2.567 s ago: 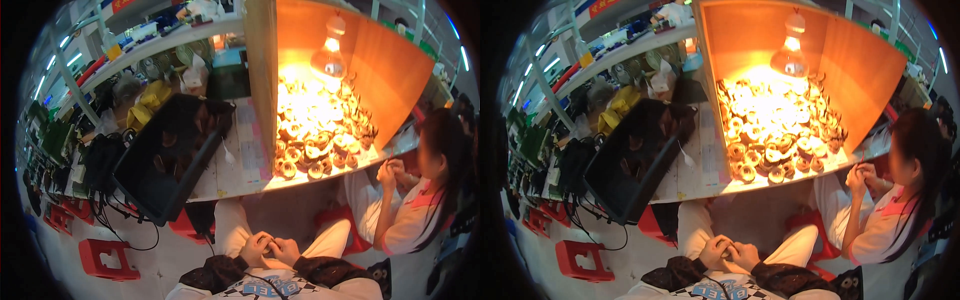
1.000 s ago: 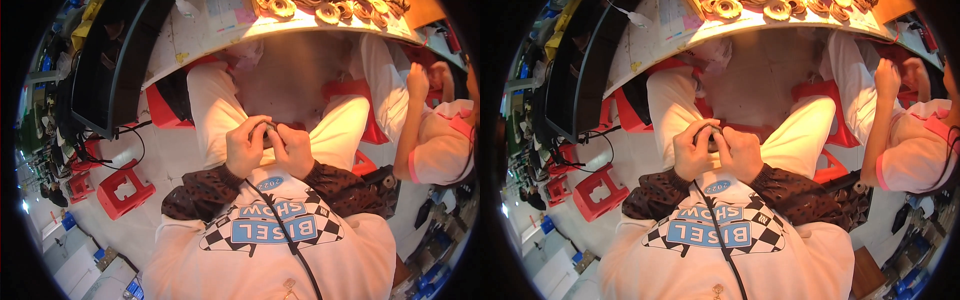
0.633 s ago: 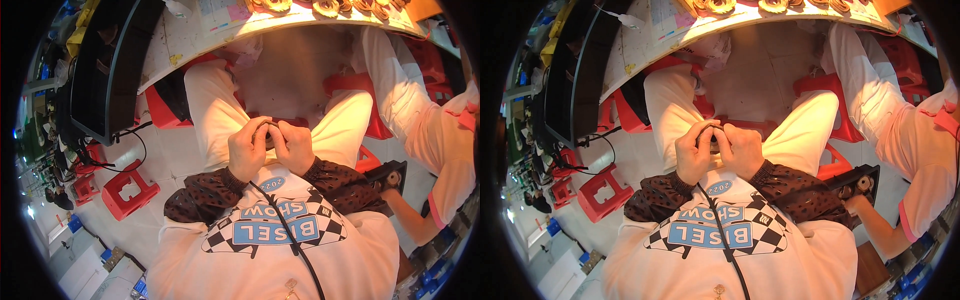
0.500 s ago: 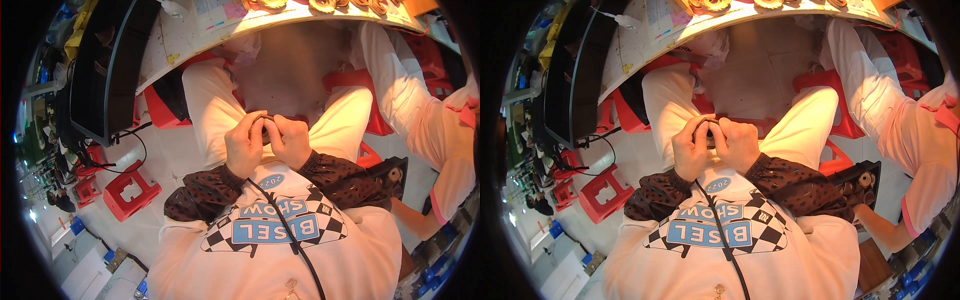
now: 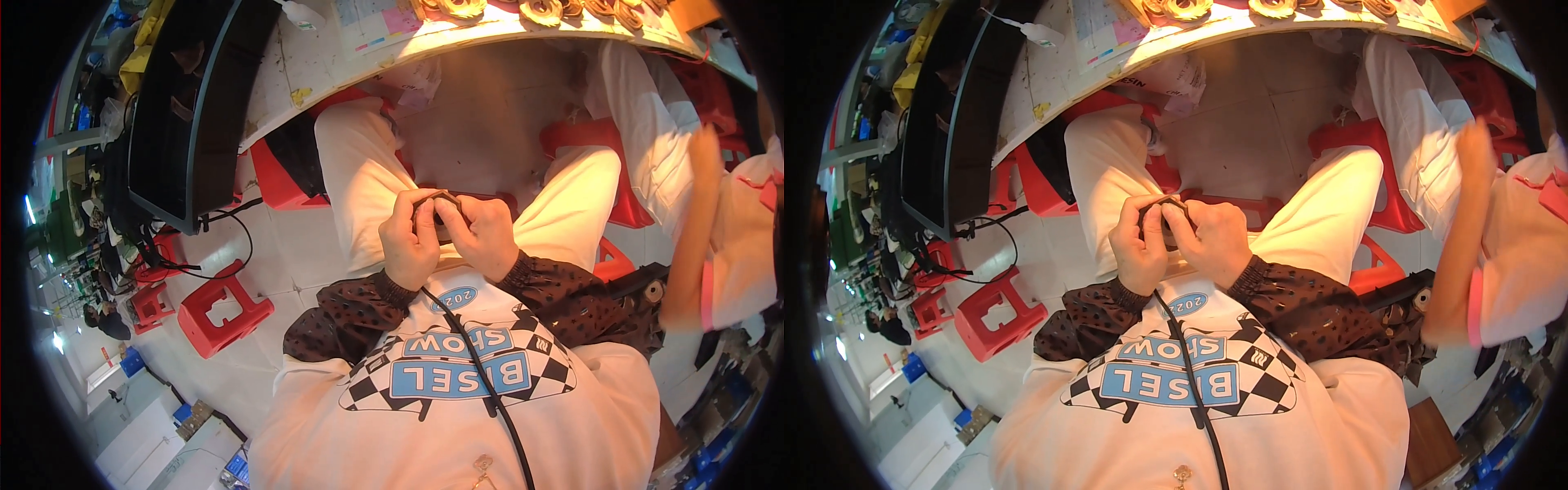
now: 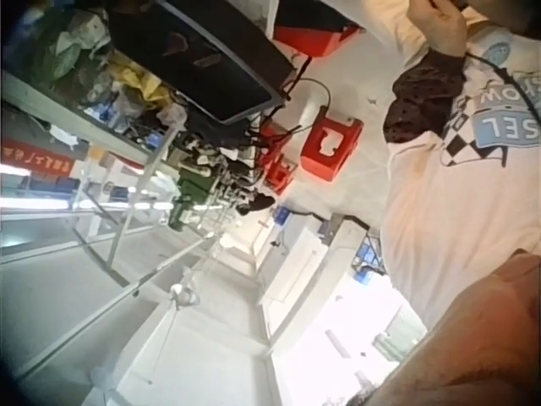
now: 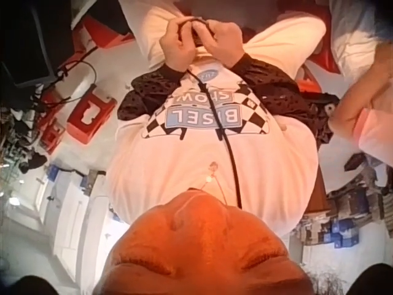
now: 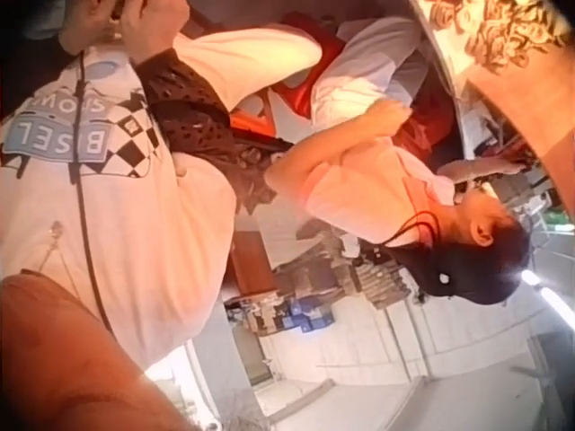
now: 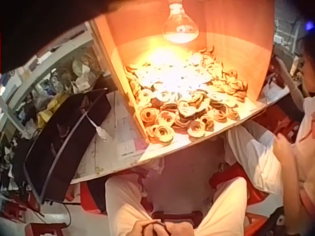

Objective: The person applies glue from a glue bottle to plastic components, then joins the components together by hand.

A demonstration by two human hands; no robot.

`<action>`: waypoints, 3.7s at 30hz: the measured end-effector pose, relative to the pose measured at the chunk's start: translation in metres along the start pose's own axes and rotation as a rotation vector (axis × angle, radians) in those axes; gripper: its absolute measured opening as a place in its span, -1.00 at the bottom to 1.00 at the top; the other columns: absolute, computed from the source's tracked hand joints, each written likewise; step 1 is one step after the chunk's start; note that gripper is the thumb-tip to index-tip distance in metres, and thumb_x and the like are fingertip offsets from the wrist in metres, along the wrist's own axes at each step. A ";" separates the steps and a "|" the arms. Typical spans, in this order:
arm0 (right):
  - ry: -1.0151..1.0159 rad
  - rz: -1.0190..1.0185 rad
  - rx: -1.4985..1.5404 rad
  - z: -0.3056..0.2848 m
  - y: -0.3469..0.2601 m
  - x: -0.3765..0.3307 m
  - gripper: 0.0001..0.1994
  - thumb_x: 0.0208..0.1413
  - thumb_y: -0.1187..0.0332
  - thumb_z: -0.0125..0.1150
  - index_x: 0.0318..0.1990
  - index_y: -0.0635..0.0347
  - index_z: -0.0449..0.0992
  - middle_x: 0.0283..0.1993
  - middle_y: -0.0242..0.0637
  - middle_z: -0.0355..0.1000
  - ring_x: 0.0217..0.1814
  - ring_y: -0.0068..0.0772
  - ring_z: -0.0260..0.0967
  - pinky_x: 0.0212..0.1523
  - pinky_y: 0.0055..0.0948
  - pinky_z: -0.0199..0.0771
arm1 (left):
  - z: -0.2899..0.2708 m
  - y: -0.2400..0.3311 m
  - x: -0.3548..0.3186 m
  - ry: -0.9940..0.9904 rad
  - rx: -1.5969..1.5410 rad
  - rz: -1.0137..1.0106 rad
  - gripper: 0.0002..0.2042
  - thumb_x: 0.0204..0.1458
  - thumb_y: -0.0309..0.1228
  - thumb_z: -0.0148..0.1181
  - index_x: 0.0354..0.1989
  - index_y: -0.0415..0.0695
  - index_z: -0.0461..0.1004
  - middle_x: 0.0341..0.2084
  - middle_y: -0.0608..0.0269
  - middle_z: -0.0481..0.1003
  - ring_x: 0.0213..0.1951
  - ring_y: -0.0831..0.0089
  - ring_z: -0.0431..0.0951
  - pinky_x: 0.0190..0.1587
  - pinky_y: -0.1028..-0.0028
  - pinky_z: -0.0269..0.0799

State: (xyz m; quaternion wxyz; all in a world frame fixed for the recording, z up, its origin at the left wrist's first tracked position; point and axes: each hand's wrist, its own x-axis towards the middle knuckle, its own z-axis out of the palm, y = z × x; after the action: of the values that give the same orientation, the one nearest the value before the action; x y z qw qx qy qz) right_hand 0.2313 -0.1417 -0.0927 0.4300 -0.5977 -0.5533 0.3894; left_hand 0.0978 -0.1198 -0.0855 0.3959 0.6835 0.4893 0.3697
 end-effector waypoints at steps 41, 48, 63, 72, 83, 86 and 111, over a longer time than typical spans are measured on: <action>-0.173 0.204 0.251 -0.018 0.025 -0.015 -0.69 0.29 0.29 -0.12 -0.45 0.30 0.33 -0.59 -0.38 0.29 -0.54 -0.62 0.23 -0.49 -0.57 0.26 | -0.007 -0.018 0.008 -0.229 -0.956 -0.809 -0.76 0.23 -0.36 -0.06 -0.06 -0.24 0.42 -0.22 0.25 0.50 -0.19 0.54 0.53 -0.16 0.53 0.51; -0.039 0.148 0.115 -0.004 0.028 -0.016 -0.66 0.08 0.18 0.15 -0.56 0.28 0.43 -0.64 -0.04 0.35 -0.62 -0.05 0.36 -0.58 -0.20 0.27 | -0.002 -0.013 0.006 -0.268 -0.809 -0.724 -0.81 0.19 -0.44 -0.02 -0.12 -0.25 0.44 -0.21 0.20 0.48 -0.22 0.48 0.50 -0.12 0.44 0.49; 0.531 0.334 0.141 -0.052 0.006 -0.079 -0.72 0.10 0.42 0.15 -0.05 0.24 0.31 -0.45 -0.23 0.42 -0.53 -0.53 0.39 -0.52 -0.54 0.39 | 0.061 0.041 0.018 -0.885 -0.696 -0.440 -0.61 0.29 -0.34 -0.21 0.22 -0.29 0.22 0.01 0.14 0.40 -0.03 0.51 0.43 0.08 0.52 0.30; 1.379 0.974 0.581 -0.125 0.048 -0.294 -0.83 0.14 0.31 0.15 -0.19 0.16 0.40 -0.48 -0.46 0.33 -0.64 -0.69 0.23 -0.72 -0.67 0.24 | 0.065 0.029 0.024 -1.200 -0.484 -0.476 -0.62 0.23 -0.30 -0.03 0.12 -0.28 0.34 0.00 0.12 0.43 -0.02 0.40 0.47 0.01 0.48 0.33; 1.409 1.414 0.799 -0.099 0.113 -0.378 -0.75 0.18 0.13 0.07 -0.18 0.08 0.37 -0.48 -0.31 0.37 -0.57 -0.41 0.35 -0.60 -0.44 0.28 | 0.050 0.018 0.039 -1.050 -0.554 -0.541 -0.66 0.23 -0.26 -0.03 0.01 -0.27 0.41 -0.11 0.13 0.49 -0.08 0.44 0.50 0.02 0.48 0.35; 1.352 1.434 0.573 -0.091 0.130 -0.399 -0.73 0.13 0.10 0.13 -0.22 0.08 0.40 -0.50 -0.35 0.34 -0.55 -0.42 0.35 -0.56 -0.39 0.34 | 0.044 0.002 0.041 -0.930 -0.527 -0.573 -0.68 0.22 -0.27 -0.01 -0.03 -0.27 0.42 -0.16 0.14 0.51 -0.11 0.43 0.52 0.00 0.46 0.41; 0.287 -0.450 -0.104 -0.017 -0.060 0.083 -0.83 0.04 0.60 0.13 -0.18 0.33 0.42 -0.32 -0.17 0.40 -0.33 -0.35 0.40 -0.27 -0.49 0.41 | -0.325 0.002 0.205 0.232 0.875 0.066 -0.41 -0.14 -0.19 0.32 0.09 -0.17 0.36 -0.03 -0.02 0.41 -0.01 0.18 0.46 0.00 0.29 0.39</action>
State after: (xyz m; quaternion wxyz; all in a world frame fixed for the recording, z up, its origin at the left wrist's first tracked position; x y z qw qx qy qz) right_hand 0.2347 -0.0598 -0.0299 0.5485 -0.5300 -0.6249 0.1662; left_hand -0.1406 0.1355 0.0751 0.0003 0.7559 0.6185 0.2146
